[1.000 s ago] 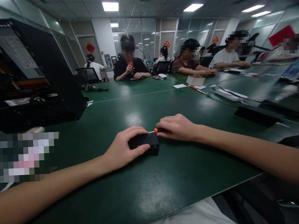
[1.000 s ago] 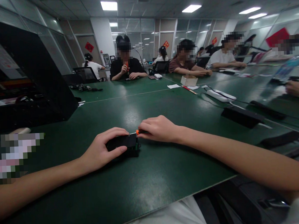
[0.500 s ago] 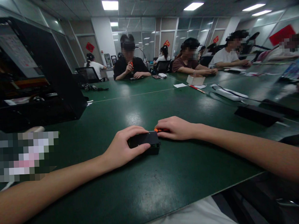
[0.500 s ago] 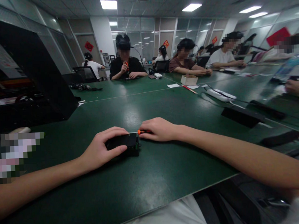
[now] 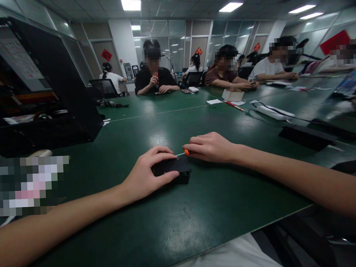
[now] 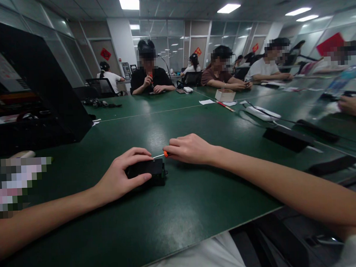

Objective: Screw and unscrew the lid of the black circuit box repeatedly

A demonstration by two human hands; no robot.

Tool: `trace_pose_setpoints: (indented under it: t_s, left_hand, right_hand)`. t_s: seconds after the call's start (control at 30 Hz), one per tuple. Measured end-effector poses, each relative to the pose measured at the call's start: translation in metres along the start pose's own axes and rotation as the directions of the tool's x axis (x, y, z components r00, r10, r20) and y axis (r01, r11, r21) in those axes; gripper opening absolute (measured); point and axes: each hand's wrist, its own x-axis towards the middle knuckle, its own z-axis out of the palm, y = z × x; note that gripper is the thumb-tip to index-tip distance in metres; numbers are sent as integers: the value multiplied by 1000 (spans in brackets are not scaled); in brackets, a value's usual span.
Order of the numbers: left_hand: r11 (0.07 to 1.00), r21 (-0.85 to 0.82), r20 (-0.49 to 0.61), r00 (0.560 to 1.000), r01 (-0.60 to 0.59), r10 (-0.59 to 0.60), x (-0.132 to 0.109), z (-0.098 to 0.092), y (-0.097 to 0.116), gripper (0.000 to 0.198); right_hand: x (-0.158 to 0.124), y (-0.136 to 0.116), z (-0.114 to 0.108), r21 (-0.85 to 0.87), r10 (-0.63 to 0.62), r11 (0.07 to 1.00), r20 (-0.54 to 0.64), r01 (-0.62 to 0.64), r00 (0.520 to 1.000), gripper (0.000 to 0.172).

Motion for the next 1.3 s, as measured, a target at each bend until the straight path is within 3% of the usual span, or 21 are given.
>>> trace_pose_setpoints:
  t_s: [0.17,0.4,0.63,0.87,1.0,1.17,1.3]
  left_hand:
    - [1000,-6,1,1000,-10,10,-1,0,0,31]
    - [1000,-7,0,1000,-11,11,0,0,1,31]
    - [1000,-14,-3,1000,-27,27,0,2,-2,31]
    - [1000,-20,-1,1000,-18,18,-1,1,-2,32]
    - [1000,-29,-9,1000,-8,8,-1,1,-2,35]
    - [996,-80,-7,999,41,-42,0,0,-1,33]
    - [958,-241,-23,986,156,-167,1,-1,-5,33]
  right_hand:
    - [3,-10,6,33,-13,999,-29,14,999,36]
    - [2,-5,10,39,22,999,-40,-21,999,34]
    - [5,-13,16,329,18,944,61,-38,998,39]
    - [7,-15,13,168,49,985,-20,-45,999,37]
    - [10,-19,16,292,20,956,-2,-18,1000,40]
    - [8,-13,17,404,21,914,60,-43,998,40]
    - [4,-6,15,405,37,911,114,-81,993,38]
